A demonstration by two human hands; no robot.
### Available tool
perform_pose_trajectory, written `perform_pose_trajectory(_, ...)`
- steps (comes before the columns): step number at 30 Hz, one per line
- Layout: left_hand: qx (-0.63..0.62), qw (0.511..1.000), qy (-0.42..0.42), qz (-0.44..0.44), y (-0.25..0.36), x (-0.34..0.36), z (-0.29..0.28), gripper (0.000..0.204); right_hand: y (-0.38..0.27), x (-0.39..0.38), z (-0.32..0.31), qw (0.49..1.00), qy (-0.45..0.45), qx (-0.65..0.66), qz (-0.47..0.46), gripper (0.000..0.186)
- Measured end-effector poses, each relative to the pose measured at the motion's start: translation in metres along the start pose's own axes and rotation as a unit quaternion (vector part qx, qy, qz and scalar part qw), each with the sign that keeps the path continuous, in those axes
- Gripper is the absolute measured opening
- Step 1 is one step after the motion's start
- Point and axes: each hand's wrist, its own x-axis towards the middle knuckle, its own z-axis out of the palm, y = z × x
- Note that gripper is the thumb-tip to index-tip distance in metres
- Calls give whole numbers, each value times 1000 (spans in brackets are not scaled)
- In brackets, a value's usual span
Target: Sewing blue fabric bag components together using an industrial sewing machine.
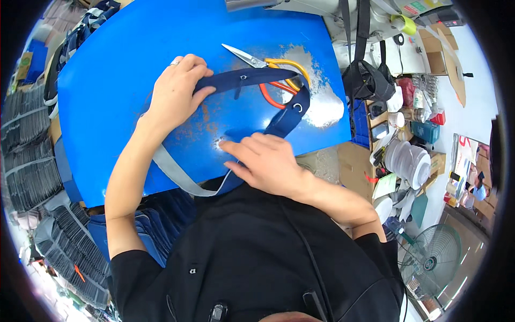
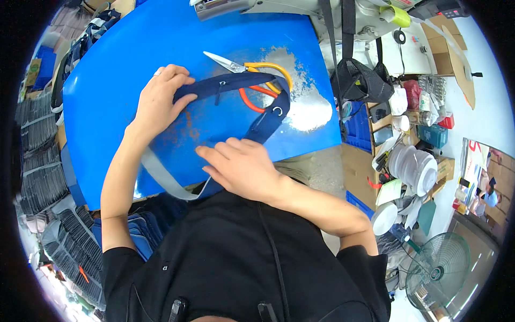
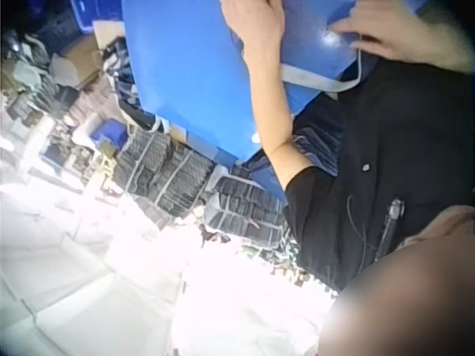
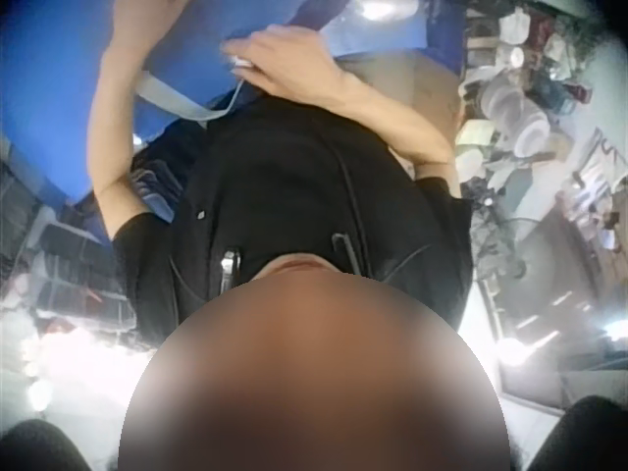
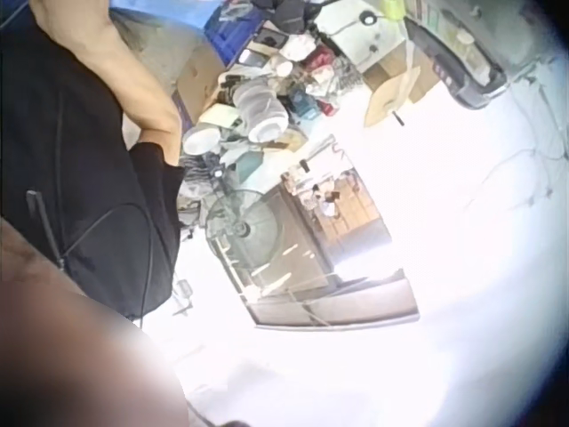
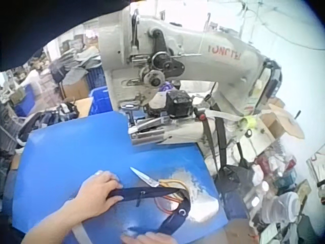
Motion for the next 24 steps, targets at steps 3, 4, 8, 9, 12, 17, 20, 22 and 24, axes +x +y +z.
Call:
perform_pose_trajectory(3, -27, 992, -64, -108, -10, 0, -2, 15, 12, -14, -11, 993, 103, -17, 46, 43)
perform_pose_trajectory(4, -94, 990, 11, -102, -23, -7, 3, 11, 18, -21, -14, 992, 93, -42, 74, 46)
perform_pose_trajectory(8, -456, 829, 87, -311, -61, -16, -12, 10, 18, -26, -13, 987, -23, -98, 122, 58)
perform_pose_trajectory(9, -453, 822, 121, -322, -62, -16, -23, 9, 17, -23, -9, 989, -25, -90, 113, 58)
perform_pose_trajectory(12, -498, 785, 211, -302, -84, -35, -39, 10, 12, -11, 5, 994, 25, -59, 91, 70)
perform_pose_trajectory(17, -417, 773, 361, -313, -113, -87, -80, 23, 12, 11, -4, 966, 91, 128, 204, 76)
perform_pose_trajectory(20, -250, 828, 385, -321, -156, -158, -98, 15, 69, 32, -35, 952, 283, -59, 99, 66)
perform_pose_trajectory(22, -210, 844, 371, -324, -142, -169, -91, 16, 77, 40, -51, 921, 356, 29, 156, 59)
perform_pose_trajectory(24, -229, 838, 347, -354, -123, -168, -83, 15, 96, 46, -49, 867, 432, 203, 142, 50)
